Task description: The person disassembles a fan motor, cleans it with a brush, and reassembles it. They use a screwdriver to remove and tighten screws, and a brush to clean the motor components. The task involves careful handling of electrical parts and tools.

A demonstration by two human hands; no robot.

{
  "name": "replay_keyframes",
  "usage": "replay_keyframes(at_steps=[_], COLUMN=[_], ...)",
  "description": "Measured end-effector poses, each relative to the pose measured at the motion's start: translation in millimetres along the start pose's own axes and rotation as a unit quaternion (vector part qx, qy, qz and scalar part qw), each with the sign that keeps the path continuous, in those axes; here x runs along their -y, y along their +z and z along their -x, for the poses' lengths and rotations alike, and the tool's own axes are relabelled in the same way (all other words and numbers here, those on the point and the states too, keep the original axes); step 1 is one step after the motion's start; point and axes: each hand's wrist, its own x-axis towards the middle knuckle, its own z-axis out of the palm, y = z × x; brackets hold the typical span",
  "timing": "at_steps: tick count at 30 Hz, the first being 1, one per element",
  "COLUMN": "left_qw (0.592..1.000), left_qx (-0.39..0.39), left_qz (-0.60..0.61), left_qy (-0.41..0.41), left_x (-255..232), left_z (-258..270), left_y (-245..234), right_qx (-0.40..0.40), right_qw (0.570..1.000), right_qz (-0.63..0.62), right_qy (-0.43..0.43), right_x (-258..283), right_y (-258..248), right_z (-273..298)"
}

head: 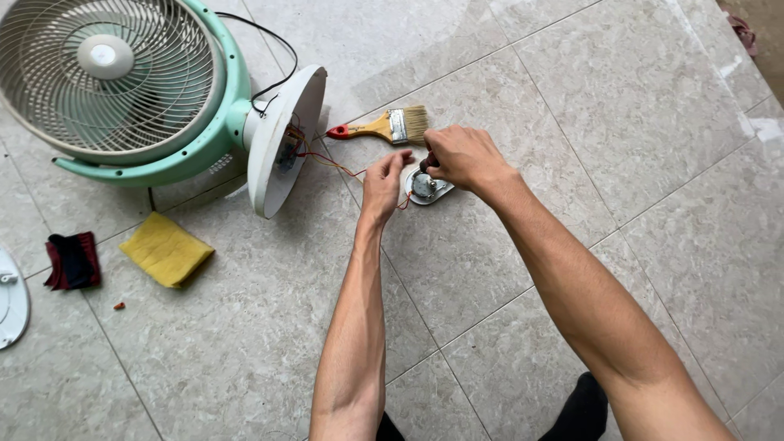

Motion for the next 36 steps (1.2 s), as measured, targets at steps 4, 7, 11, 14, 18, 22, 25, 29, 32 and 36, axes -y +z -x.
replay_keyframes(at_steps=[4, 7, 11, 14, 18, 22, 25, 29, 32, 36], left_qw=[0.957, 0.946, 0.933, 0.938, 0.941, 0.936, 0.933, 0.930, 0.916, 0.910], left_qx=[0.021, 0.009, 0.018, 0.087, 0.143, 0.087, 0.074, 0.161, 0.226, 0.177], left_qz=[-0.242, -0.283, -0.329, -0.315, -0.297, -0.316, -0.332, -0.329, -0.329, -0.307], left_qy=[0.160, 0.158, 0.145, 0.115, 0.079, 0.129, 0.117, -0.030, 0.051, 0.214], left_x=[-17, -20, -19, -32, -48, -45, -35, -50, -60, -50], left_z=[16, 17, 8, -2, -4, 3, 0, -5, -15, -16], left_y=[7, 17, 11, 10, 8, 8, 11, 5, 4, 4], right_qx=[-0.020, -0.017, 0.030, -0.021, -0.038, -0.013, -0.009, -0.075, -0.135, -0.136], right_qw=[0.998, 0.988, 0.989, 0.999, 0.995, 0.998, 0.992, 0.995, 0.990, 0.989], right_qz=[-0.004, -0.022, -0.039, -0.034, -0.034, 0.023, 0.019, -0.030, -0.039, -0.042], right_qy=[0.063, 0.152, 0.142, -0.009, -0.082, 0.050, 0.127, 0.053, -0.019, 0.037], right_x=[8, 22, 28, 13, -3, 11, 30, 24, 10, 6], right_y=[6, 11, -5, -18, -12, -3, 0, -3, 0, 10], right_z=[-4, -3, 4, 13, 13, 3, 3, 19, 35, 30])
